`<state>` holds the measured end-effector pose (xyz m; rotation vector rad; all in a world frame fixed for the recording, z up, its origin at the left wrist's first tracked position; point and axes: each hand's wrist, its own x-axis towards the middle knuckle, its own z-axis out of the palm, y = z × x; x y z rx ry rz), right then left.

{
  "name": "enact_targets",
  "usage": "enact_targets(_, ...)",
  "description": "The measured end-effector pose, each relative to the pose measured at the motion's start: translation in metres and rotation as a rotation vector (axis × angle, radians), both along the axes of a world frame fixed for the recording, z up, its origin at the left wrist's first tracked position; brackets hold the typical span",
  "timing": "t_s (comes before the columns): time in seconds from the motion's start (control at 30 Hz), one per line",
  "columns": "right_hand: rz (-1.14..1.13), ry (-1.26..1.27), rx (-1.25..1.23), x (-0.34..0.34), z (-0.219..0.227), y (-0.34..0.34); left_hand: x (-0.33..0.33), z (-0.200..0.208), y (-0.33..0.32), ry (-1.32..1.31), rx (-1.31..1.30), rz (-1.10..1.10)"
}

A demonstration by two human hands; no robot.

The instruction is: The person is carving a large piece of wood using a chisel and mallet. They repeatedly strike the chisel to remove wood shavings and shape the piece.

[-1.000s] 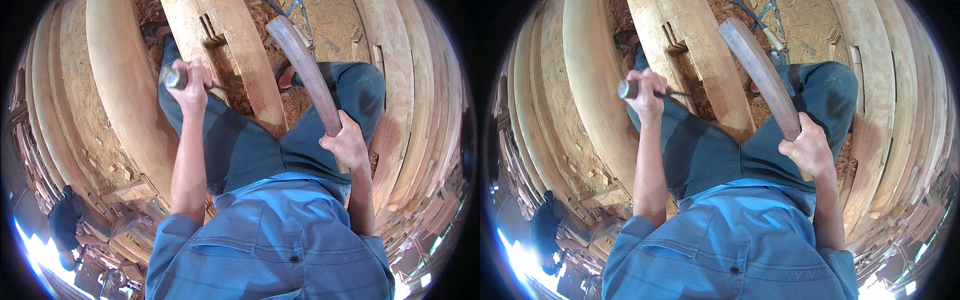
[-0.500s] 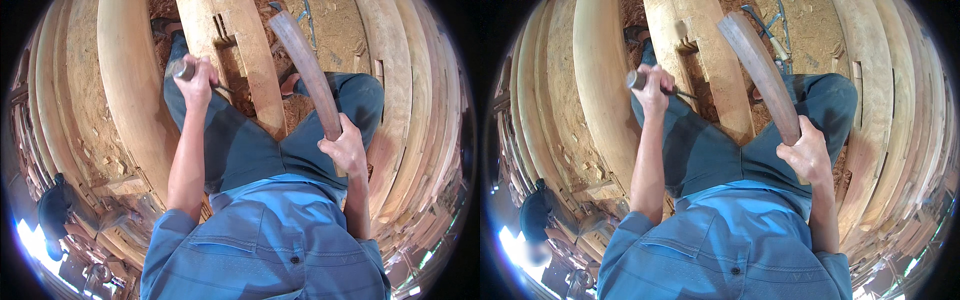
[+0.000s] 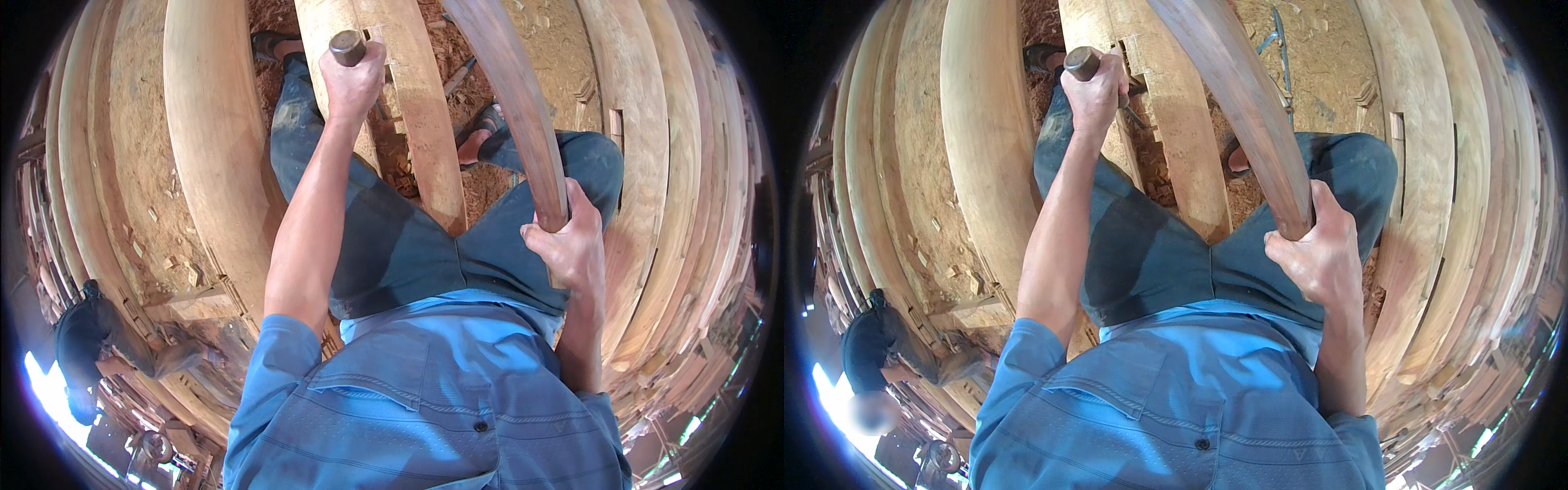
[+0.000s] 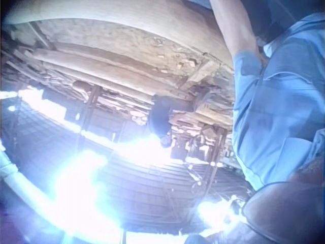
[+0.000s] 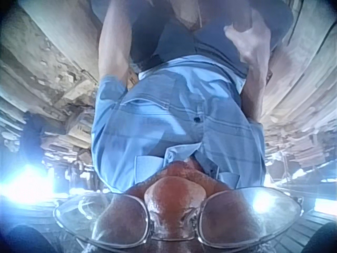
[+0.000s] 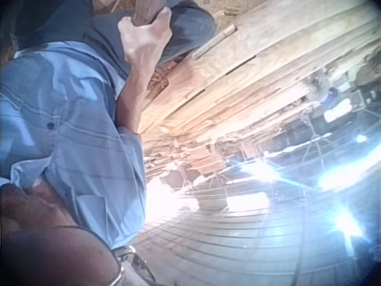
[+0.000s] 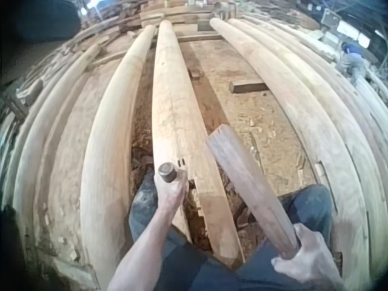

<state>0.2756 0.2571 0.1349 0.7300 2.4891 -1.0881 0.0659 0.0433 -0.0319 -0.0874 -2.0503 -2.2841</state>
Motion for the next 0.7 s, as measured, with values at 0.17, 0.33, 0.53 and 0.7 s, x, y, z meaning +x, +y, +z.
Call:
enact_targets(0.17, -0.008, 0.002, -0.029, 0.003, -0.005, 0.001, -0.011, -0.004, 0.002, 0.030, -0.139, -0.084)
enact_targets(0.33, -0.001, -0.032, -0.037, 0.002, -0.008, 0.002, -0.019, 0.001, 0.000, -0.067, -0.169, -0.200)
enact_targets(0.53, -0.003, -0.040, -0.017, -0.002, -0.006, -0.004, -0.035, -0.003, -0.011, -0.017, -0.285, -0.296)
enact_targets(0.7, 0.014, 0.001, -0.007, -0.002, -0.005, -0.006, -0.033, 0.004, -0.007, -0.054, -0.208, -0.283)
